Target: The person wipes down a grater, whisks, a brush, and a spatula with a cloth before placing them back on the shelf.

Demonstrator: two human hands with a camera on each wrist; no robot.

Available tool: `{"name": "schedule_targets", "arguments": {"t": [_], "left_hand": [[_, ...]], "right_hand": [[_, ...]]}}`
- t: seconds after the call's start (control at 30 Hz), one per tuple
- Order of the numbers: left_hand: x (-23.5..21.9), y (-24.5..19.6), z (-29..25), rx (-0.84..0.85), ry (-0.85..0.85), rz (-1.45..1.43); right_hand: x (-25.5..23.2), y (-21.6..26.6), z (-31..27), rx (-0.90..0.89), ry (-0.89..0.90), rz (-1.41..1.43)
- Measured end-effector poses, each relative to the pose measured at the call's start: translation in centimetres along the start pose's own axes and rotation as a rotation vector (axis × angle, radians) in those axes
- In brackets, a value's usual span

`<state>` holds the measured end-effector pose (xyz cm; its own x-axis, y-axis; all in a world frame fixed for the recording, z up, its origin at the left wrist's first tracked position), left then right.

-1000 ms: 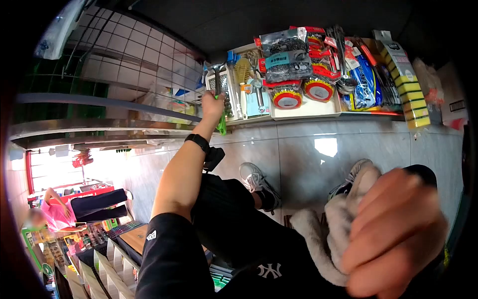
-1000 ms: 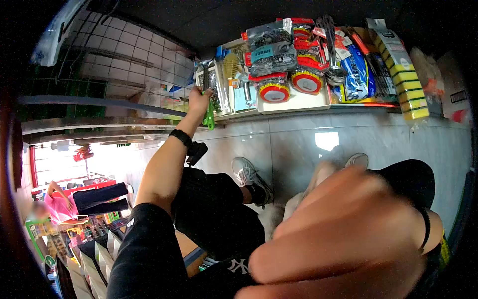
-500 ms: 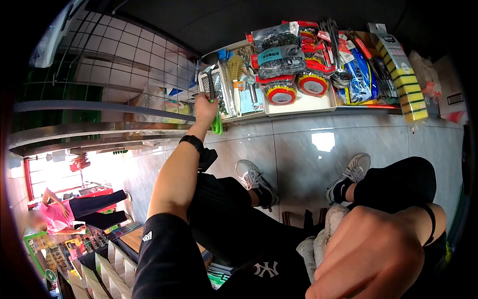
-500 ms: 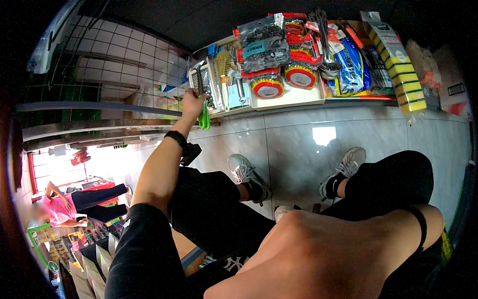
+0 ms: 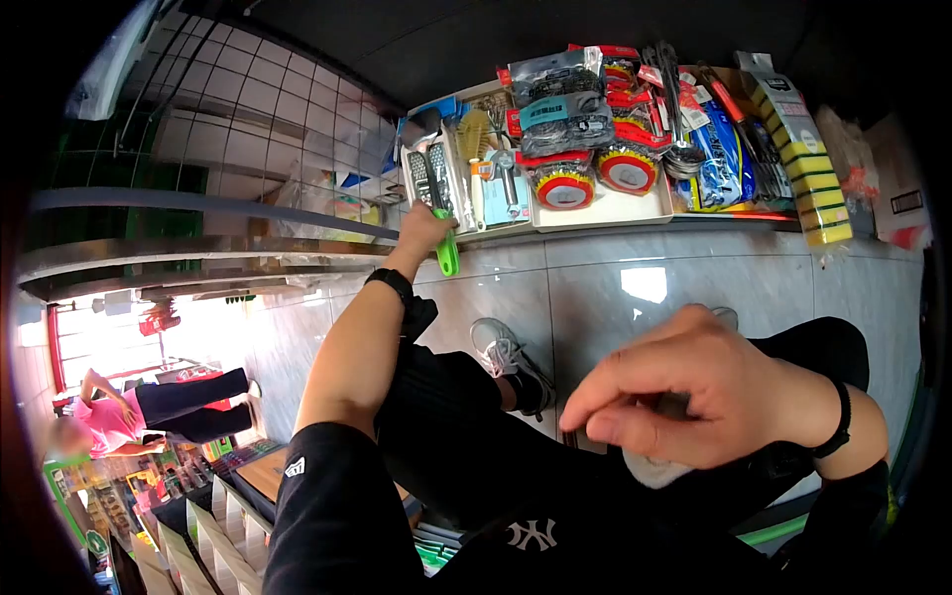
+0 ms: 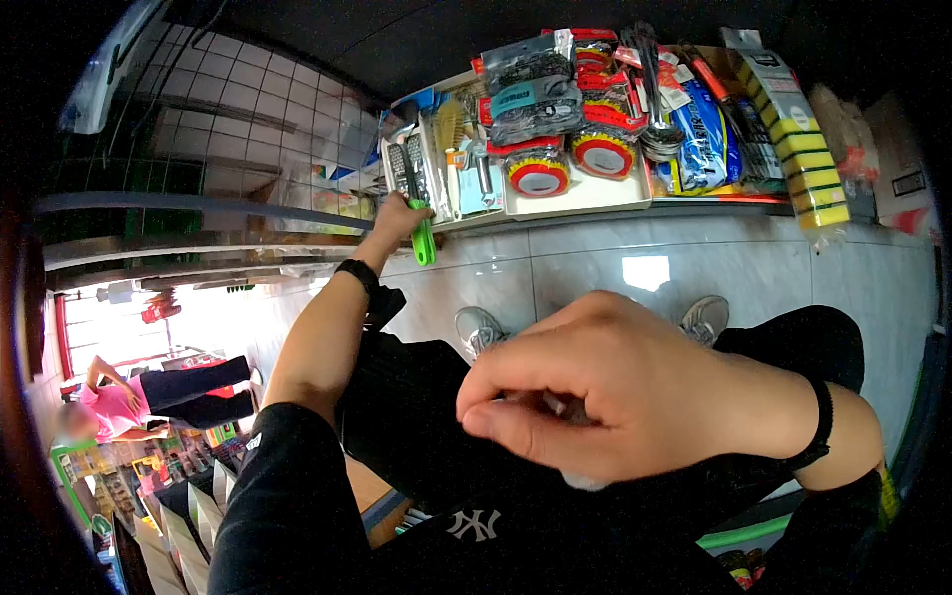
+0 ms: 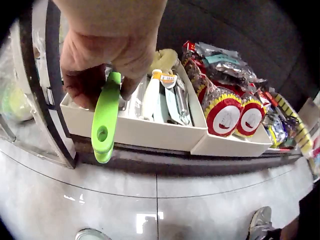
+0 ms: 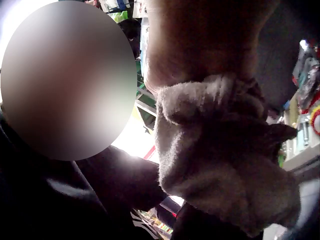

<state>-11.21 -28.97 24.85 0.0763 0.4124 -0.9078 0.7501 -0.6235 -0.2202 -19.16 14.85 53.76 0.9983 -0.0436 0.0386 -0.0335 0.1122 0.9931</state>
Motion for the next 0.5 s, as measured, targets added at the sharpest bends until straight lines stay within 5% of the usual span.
{"name": "schedule_targets", "arguments": {"t": [0.5], "left_hand": [[-1.4,-1.9,-1.8,-0.005,-0.026,0.114]], "right_hand": [[0.6,-1.2,0.7,0.069,-0.043,-0.022]]}}
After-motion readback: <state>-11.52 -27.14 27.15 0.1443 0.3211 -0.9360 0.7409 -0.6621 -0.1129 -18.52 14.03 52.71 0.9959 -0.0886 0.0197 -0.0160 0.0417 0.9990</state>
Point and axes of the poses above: each hand's wrist, its own z-axis towards the middle knuckle, its own x-axis out of the palm, y = z × x, the point moved 2 cm from there along z, towards the middle knuckle, and after that the axes turned 4 degrees about z, right-handed, at the moved point
